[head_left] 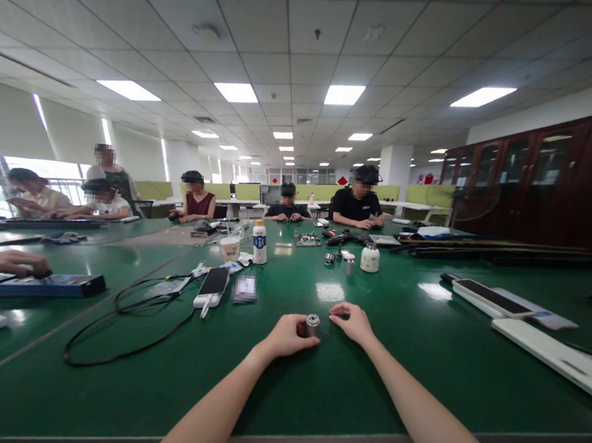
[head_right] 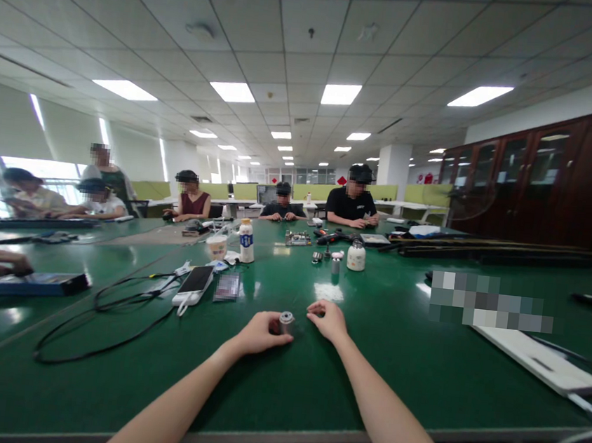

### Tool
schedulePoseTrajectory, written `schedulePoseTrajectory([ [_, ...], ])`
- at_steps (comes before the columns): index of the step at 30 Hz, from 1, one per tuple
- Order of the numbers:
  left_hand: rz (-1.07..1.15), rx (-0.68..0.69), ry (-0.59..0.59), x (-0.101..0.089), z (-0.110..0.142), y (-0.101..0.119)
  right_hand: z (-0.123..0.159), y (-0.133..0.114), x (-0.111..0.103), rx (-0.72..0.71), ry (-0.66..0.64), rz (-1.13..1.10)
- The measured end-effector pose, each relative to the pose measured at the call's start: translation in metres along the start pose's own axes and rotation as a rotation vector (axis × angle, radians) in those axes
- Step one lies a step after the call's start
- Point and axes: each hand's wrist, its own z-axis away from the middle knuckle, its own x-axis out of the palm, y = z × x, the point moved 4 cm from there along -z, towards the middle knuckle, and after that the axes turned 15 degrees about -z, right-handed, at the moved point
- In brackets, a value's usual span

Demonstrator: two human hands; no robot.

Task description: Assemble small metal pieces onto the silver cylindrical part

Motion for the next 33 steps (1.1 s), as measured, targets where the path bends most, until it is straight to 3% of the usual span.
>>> schedulePoseTrajectory([
  [6, 0.016, -0.008, 0.021, 0.0, 0.001, 0.0, -0.001, -0.002, 0.0, 0.005, -0.008, 0.014],
  [11, 0.055, -0.011, 0.041, 0.0, 0.001, -0.001, 0.004, -0.042, 0.011, -0.145, 0.05, -0.151],
  [17, 0.027, -0.012, 0.034, 0.002, 0.0, -0.003, 0.019, -0.076, 0.036, -0.2, -0.083, -0.257],
  [33, 0.029, 0.0, 0.036, 0.002, -0.001, -0.002, 0.023, -0.074, 0.039, -0.239, -0.105, -0.119],
])
